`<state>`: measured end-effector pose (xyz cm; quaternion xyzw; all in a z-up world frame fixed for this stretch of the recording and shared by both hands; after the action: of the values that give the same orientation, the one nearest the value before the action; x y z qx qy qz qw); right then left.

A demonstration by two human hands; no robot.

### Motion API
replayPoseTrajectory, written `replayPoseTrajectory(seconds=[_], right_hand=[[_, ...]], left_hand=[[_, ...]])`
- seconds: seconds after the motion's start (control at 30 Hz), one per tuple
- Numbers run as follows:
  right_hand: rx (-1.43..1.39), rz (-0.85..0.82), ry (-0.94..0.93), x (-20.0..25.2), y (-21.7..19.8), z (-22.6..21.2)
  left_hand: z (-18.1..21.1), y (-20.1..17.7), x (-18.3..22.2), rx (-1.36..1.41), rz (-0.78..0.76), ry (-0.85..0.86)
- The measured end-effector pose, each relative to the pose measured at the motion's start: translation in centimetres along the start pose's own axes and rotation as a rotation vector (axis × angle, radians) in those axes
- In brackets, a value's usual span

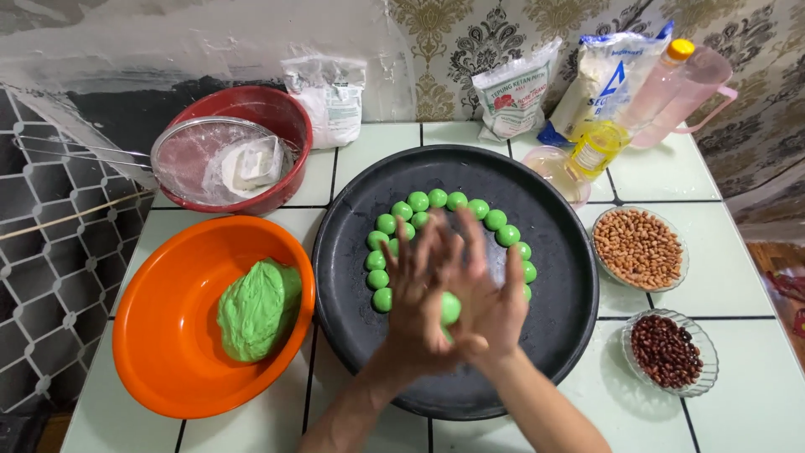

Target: Rolling small pieces of green dough into uniform balls and arranging them in a circle on a tray.

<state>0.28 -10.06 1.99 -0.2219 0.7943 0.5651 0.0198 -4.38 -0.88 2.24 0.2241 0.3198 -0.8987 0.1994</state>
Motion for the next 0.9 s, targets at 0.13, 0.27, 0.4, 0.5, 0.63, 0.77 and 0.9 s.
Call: replayPoseTrajectory(seconds=[0.13, 0.27, 0.4, 0.5, 0.63, 0.77, 0.9], right_hand=[[0.08, -0.027, -0.09, -2.0, -3.8, 2.5], [0.017, -0.054, -0.154, -2.6, -4.5, 3.9], [0.121, -0.093, -0.278, -2.1, -1.3, 3.0], [0.235, -0.132, -0.414, -2.4, -0.7, 2.4], [0.562, -0.317, -0.383, -0.4, -0.8, 3.1], [0.57, -0.339, -0.454, 1.1, 1.7, 3.4], [0.627, -0.297, -0.524, -1.8, 0.4, 2.6]], left_hand=[[1.7, 0.4, 1.4, 0.115, -0.179, 0.063], [0.0, 0.2, -0.1, -0.022, 0.03, 0.002], [0.5, -0.3, -0.6, 0.327, 0.014, -0.187], [2.2, 0.2, 0.3, 0.517, -0.17, -0.172], [1.9, 0.0, -0.4, 0.659, 0.048, -0.022], [-1.7, 1.9, -3.1, 0.826, 0.138, -0.175], [-0.8, 3.1, -0.9, 0.934, -0.027, -0.118]])
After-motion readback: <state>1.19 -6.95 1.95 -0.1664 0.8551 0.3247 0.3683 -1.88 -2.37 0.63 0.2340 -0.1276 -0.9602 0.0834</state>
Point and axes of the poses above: each hand's wrist, its own x-axis away from the middle knuckle, its own y-axis out of the palm, z = x × y, the point moved 1 cm from there along -x, towards the middle knuckle, and after that the axes turned 14 degrees about -y, right-handed, at the moved point
